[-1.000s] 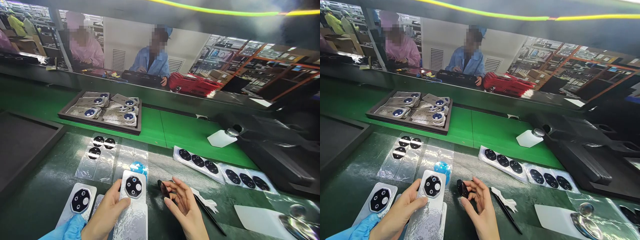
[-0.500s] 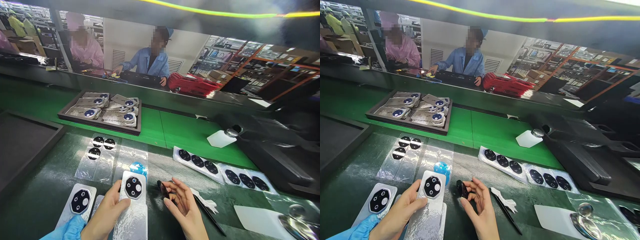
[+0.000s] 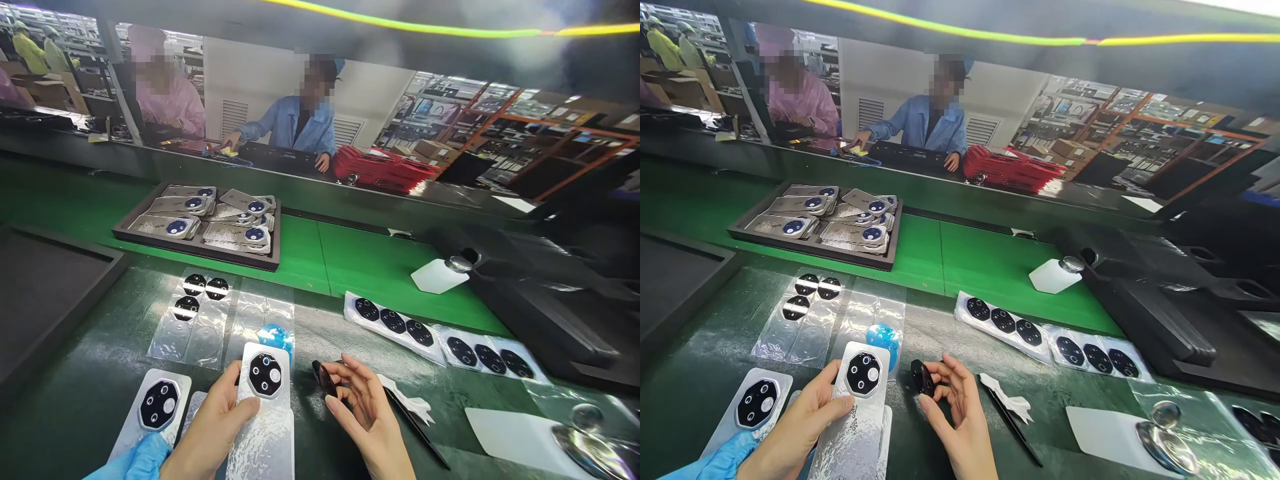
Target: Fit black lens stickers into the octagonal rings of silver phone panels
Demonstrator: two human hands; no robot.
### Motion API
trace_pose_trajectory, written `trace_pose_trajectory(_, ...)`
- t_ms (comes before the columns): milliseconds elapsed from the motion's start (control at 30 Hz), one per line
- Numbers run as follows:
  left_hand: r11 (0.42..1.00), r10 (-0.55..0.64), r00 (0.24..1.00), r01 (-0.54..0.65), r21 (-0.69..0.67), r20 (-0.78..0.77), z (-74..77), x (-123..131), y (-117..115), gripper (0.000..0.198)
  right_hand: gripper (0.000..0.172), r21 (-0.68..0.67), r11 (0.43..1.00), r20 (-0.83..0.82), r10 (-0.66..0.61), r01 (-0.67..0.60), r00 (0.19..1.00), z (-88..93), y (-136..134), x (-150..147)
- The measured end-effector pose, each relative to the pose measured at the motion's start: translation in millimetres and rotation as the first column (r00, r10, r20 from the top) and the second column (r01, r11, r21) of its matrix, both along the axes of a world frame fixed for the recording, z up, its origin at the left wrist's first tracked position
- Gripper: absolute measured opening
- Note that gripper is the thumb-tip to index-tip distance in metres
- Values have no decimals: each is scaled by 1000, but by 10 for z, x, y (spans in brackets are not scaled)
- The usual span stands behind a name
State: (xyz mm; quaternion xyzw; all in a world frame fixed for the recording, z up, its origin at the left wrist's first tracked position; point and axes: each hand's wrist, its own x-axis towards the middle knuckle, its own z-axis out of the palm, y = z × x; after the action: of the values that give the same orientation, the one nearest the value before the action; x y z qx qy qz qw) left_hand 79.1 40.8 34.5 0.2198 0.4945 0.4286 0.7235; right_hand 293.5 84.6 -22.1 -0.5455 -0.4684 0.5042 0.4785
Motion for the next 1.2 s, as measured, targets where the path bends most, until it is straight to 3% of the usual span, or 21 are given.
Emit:
trace_pose_trajectory(333,1000,-10,1000,10,23,-12,-2,7,2,42,56,13,999,30,49,-49,998,-62,-2,55)
trace_pose_trajectory(533,999,-11,999,12,40,-34,5,15,4,41,46,72,995,82,62,-68,995,1,-60,25)
trace_pose_trajectory(833,997,73,989,-70,26,-128,65,1,30,26,45,90,992,156,73,-88,985,29,-73,14)
trace_pose_trajectory(1200,998,63,987,-63,5,-146,46,-3,38,27,44,81,994,150,64,-77,987,39,-73,13)
